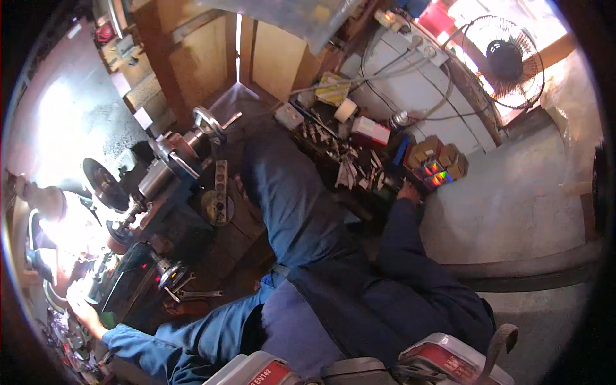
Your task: The person measures the lobes of a metal camshaft using digital calipers, then mounts the camshaft into a machine and turns the handwheels to position the rotating part against a grinding wheel.
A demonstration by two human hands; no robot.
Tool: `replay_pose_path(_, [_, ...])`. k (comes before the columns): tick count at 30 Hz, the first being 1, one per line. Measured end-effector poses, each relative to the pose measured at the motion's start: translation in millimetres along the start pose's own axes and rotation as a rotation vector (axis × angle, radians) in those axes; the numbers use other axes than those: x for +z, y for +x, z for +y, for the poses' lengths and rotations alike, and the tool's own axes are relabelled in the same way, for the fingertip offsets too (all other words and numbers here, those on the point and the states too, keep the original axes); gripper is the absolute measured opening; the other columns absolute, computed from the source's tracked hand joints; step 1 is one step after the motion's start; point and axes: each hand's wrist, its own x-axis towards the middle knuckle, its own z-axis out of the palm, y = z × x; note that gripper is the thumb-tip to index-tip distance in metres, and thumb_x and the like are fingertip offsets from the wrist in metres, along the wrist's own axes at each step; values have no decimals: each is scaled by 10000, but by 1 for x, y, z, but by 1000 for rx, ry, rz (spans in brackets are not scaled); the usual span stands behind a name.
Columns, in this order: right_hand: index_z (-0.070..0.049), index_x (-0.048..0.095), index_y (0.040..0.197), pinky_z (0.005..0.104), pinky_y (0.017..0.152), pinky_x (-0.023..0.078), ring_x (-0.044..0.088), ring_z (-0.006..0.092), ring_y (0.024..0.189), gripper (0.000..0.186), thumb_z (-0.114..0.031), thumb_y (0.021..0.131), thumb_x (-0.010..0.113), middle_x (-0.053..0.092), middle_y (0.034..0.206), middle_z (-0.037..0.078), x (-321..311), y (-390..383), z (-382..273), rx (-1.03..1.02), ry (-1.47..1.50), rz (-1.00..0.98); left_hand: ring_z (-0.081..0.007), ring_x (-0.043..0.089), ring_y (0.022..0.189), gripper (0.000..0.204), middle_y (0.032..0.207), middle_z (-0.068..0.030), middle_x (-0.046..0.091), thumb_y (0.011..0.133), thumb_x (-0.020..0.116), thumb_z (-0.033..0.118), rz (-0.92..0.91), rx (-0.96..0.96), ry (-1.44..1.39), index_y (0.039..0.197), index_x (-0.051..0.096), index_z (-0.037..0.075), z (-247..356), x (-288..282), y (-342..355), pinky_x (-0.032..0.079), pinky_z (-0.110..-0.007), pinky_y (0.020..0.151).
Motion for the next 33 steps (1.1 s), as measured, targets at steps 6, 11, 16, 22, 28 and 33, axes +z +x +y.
replay_pose_path(6, [-28,534,1311,450,961,486,581,348,1153,547,-412,921,554,528,1338,206,-41,-12,7,-35,-65,-163,-228,544,1164,358,1250,-125,601,1020,405,210,-58,-30,30,1265,529,-20,45,17,-8,392,-356,1017])
replay_pose_path(11, [-33,642,1099,468,829,515,639,365,1006,463,-443,890,595,636,1132,211,-165,-66,-53,-103,28,99,-238,573,1121,356,1225,-141,609,1023,408,224,-10,-39,-69,1254,543,-11,36,11,-12,423,-342,975])
replay_pose_path(16, [-88,658,942,478,723,487,635,395,844,414,-479,806,680,674,866,163,-283,-119,-105,-434,352,759,-241,568,1135,350,1230,-142,611,1016,433,211,14,-119,-204,1259,534,-21,37,20,-11,416,-345,990])
replay_pose_path(22, [-100,655,922,454,659,494,642,345,762,378,-439,768,721,661,781,117,-350,-212,-174,-613,347,922,-252,587,1117,313,1214,-172,620,984,468,125,117,7,-37,1241,541,-37,56,12,-24,432,-360,985])
replay_pose_path(28, [-89,659,881,400,605,496,640,285,704,410,-423,680,789,648,794,69,-381,-301,-233,-1187,219,1067,-319,614,1022,294,1108,-133,668,934,590,260,219,-33,202,1155,626,70,99,21,-28,460,-414,889])
replay_pose_path(33, [-79,655,870,387,591,493,636,278,687,454,-452,650,790,636,771,77,-394,-353,-275,-1399,195,1089,-295,624,1034,279,1112,-120,674,936,580,259,229,-47,255,1141,629,77,103,24,-31,469,-398,891])
